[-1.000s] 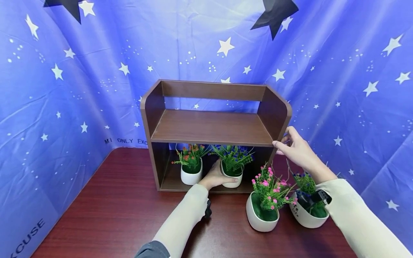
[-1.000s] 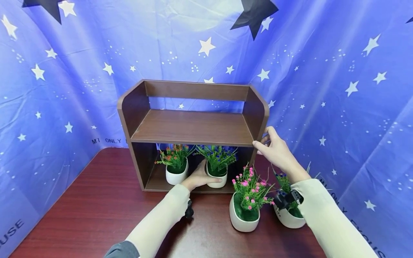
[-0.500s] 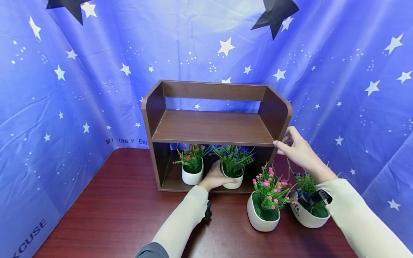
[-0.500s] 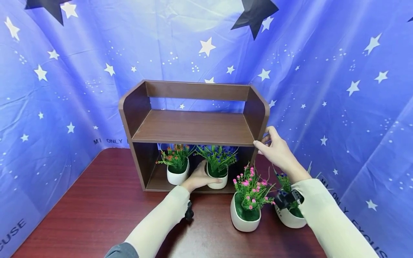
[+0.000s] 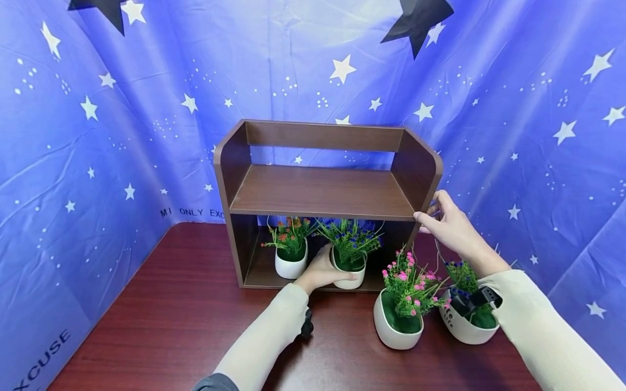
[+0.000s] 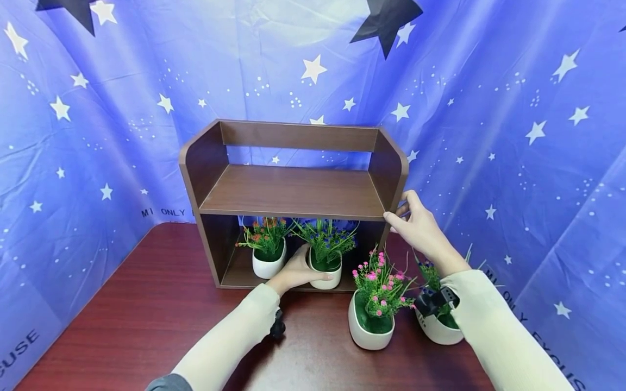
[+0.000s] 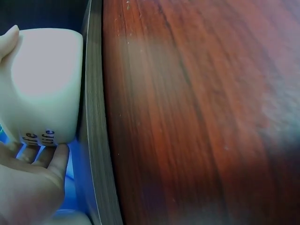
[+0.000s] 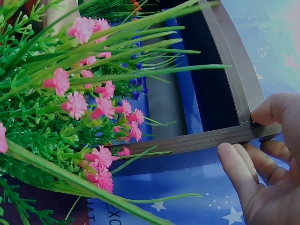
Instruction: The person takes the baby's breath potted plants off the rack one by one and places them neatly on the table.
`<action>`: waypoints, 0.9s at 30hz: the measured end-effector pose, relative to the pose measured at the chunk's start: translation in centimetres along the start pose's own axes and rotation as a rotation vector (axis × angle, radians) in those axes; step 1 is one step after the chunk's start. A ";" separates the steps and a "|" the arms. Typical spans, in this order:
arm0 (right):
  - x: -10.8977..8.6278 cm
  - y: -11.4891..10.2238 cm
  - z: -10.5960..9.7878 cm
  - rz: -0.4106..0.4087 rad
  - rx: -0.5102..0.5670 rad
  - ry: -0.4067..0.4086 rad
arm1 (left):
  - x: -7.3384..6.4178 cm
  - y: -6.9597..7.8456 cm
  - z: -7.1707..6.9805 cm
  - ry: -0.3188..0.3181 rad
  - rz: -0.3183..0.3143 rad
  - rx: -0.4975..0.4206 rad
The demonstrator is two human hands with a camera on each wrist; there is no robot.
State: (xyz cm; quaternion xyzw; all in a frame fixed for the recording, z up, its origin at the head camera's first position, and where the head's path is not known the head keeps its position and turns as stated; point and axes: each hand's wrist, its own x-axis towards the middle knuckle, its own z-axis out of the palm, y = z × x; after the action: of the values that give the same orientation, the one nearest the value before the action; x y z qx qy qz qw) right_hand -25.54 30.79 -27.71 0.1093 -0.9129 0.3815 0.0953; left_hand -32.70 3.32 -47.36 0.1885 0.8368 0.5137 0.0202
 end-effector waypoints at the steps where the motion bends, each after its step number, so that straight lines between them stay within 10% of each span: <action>1: 0.0 0.0 0.0 -0.001 0.000 0.000 | -0.1 0.0 -0.1 -0.001 -0.001 0.001; 19: -0.1 0.2 0.1 -0.007 0.014 0.007 | -3.1 0.2 -1.0 -0.049 0.145 0.015; 27: -0.1 0.3 0.2 -0.008 0.038 0.009 | -5.6 0.6 -1.5 -0.062 0.104 0.041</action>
State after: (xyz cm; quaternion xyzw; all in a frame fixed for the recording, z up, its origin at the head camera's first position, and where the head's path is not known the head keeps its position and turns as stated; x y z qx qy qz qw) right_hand -25.56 30.88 -28.01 0.1131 -0.9047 0.3988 0.0987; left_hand -27.65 0.41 -47.07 0.2479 0.8353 0.4905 0.0155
